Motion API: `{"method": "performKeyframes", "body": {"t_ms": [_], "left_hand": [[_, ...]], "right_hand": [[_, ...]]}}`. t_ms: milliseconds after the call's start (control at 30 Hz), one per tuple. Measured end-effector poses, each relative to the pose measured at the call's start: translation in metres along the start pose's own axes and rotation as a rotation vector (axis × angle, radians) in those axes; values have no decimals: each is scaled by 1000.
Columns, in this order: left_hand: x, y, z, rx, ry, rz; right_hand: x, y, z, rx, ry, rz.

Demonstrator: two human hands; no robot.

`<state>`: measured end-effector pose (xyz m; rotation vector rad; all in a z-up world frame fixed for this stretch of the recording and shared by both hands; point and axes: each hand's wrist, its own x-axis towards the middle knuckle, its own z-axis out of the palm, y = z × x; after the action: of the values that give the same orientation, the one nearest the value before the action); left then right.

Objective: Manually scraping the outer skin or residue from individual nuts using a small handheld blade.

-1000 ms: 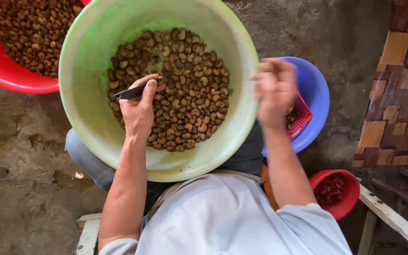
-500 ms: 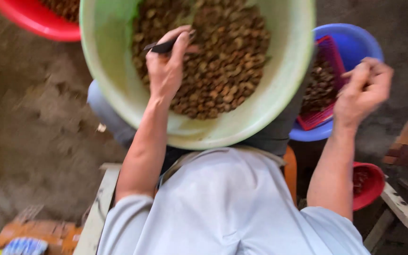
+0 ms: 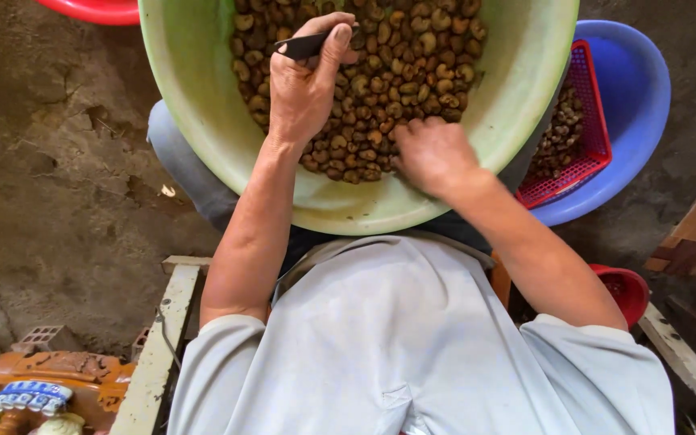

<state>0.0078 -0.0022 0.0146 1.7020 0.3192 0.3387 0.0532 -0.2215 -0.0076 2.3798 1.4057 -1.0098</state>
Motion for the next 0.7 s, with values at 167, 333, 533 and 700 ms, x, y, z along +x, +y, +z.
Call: {"method": "performKeyframes", "body": {"t_ms": [167,333,533,700], "left_hand": [[-1,0,1,27,-24,12],[0,5,-1,-199,-37,-25],[2,18,-3,-352,-53,-2],[5,22,-6,-337,-4,-24]], "right_hand": [[13,-3,38,-38,385,-152],[-2,-5,-59,886,198,-14],[15,4,-102,1436,476,-118],[31,8,-100,1572,417,-207]]}}
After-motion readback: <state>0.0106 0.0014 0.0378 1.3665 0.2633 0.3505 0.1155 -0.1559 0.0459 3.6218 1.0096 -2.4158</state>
